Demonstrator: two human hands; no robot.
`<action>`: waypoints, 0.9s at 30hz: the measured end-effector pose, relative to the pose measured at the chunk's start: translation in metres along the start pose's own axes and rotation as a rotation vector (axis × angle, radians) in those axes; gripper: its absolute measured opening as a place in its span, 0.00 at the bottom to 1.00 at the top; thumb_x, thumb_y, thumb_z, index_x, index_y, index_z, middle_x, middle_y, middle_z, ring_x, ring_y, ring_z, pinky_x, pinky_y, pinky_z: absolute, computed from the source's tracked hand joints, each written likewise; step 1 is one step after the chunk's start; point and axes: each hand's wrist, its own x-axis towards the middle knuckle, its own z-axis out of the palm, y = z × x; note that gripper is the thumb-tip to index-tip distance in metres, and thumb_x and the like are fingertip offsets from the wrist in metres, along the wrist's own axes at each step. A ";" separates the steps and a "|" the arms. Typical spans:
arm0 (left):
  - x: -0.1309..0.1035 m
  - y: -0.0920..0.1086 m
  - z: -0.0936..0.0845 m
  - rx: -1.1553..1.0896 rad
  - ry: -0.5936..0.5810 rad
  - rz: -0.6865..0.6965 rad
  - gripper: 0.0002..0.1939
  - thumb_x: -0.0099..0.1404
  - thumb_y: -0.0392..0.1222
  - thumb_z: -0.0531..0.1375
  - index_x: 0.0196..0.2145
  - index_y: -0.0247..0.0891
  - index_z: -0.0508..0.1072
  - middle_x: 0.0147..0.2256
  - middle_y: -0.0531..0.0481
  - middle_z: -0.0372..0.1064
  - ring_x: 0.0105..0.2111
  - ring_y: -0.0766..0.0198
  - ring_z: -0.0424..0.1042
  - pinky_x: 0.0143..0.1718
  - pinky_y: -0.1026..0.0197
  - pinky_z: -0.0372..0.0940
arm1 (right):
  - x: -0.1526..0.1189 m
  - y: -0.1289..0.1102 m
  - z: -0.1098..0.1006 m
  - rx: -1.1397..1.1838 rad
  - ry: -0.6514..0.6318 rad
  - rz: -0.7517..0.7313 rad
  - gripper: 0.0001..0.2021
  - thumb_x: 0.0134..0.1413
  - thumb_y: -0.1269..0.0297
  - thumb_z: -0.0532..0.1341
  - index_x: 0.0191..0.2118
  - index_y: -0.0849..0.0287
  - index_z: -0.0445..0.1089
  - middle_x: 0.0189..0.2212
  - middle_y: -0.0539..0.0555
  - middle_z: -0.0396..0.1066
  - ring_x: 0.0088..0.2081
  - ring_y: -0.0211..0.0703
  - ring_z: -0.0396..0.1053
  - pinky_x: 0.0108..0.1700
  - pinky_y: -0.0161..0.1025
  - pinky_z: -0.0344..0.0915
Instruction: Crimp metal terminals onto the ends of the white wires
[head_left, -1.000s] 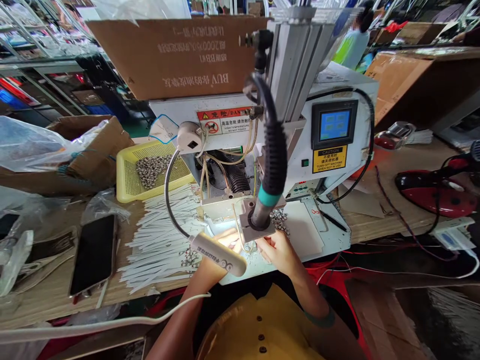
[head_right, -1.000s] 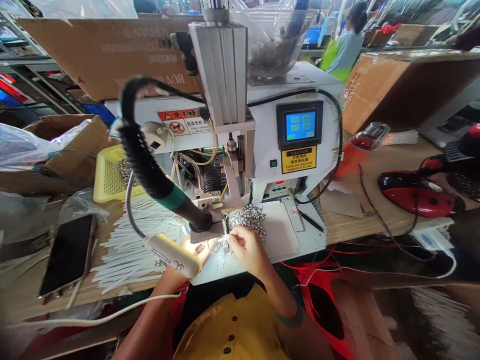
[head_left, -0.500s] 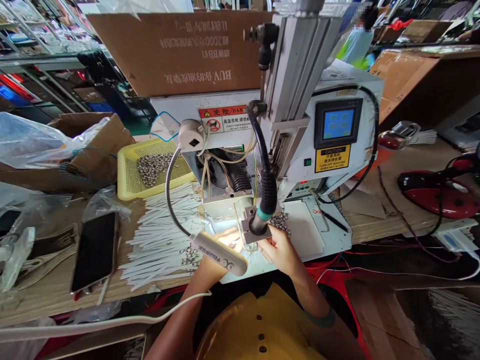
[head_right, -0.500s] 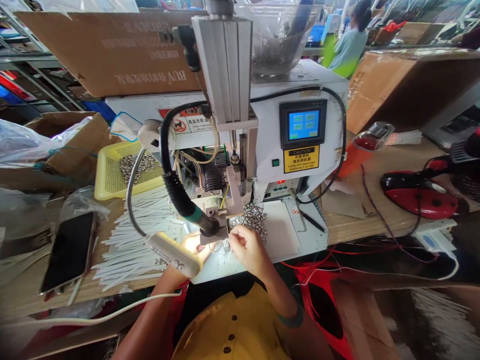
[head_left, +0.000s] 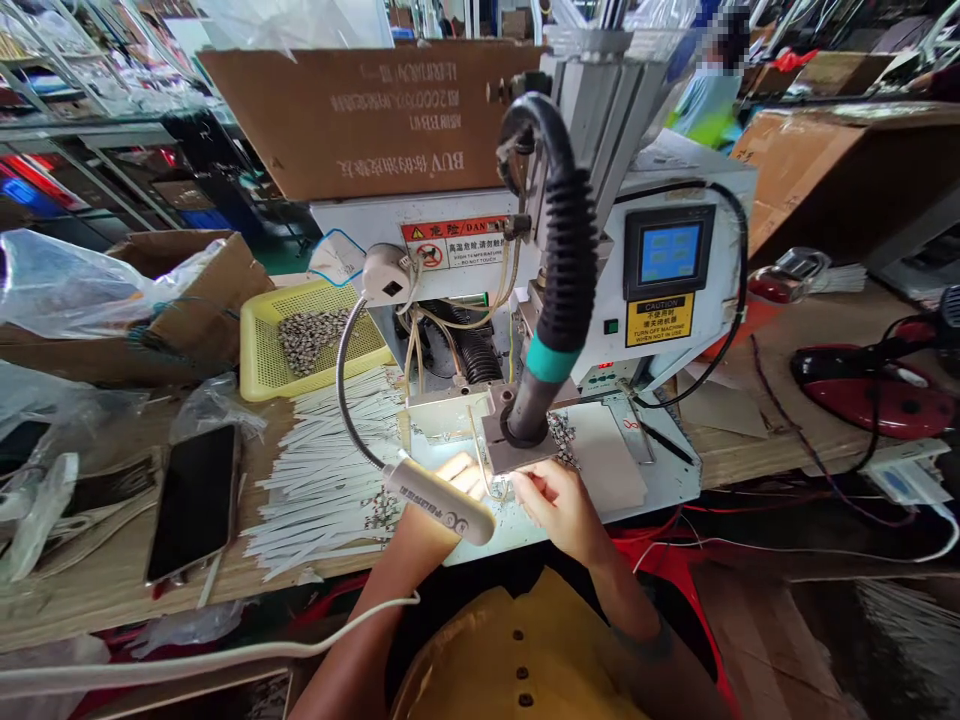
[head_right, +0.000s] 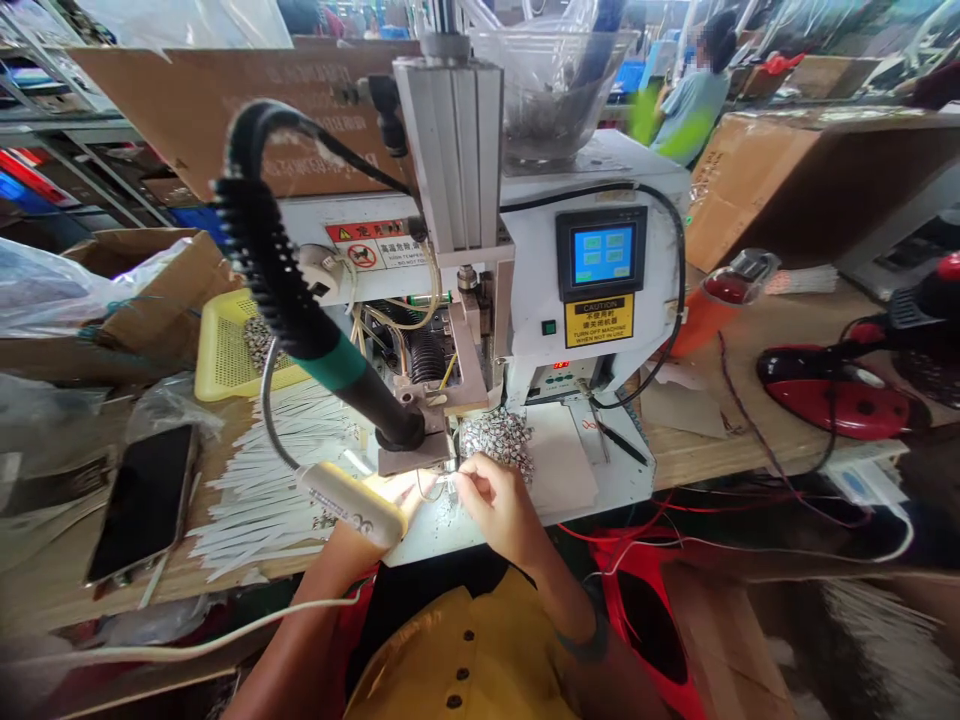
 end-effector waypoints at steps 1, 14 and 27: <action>-0.002 0.001 -0.005 0.055 0.008 0.042 0.14 0.65 0.32 0.49 0.25 0.39 0.70 0.25 0.51 0.67 0.25 0.64 0.64 0.27 0.62 0.62 | -0.004 -0.004 0.000 -0.043 0.008 -0.035 0.11 0.59 0.62 0.53 0.27 0.58 0.61 0.17 0.44 0.56 0.19 0.32 0.54 0.22 0.31 0.52; -0.085 -0.045 -0.075 0.337 0.265 -0.196 0.17 0.65 0.31 0.53 0.49 0.42 0.71 0.36 0.48 0.66 0.35 0.65 0.66 0.38 0.62 0.64 | -0.049 -0.025 0.033 -0.187 -0.163 -0.209 0.10 0.62 0.65 0.51 0.28 0.58 0.61 0.16 0.44 0.57 0.18 0.33 0.57 0.22 0.31 0.54; -0.100 -0.092 -0.083 0.363 0.580 -0.655 0.17 0.67 0.45 0.54 0.49 0.37 0.72 0.42 0.42 0.65 0.37 0.59 0.68 0.41 0.54 0.66 | -0.052 -0.025 0.032 -0.112 -0.313 -0.111 0.12 0.62 0.61 0.51 0.27 0.57 0.60 0.18 0.46 0.56 0.20 0.35 0.56 0.23 0.33 0.54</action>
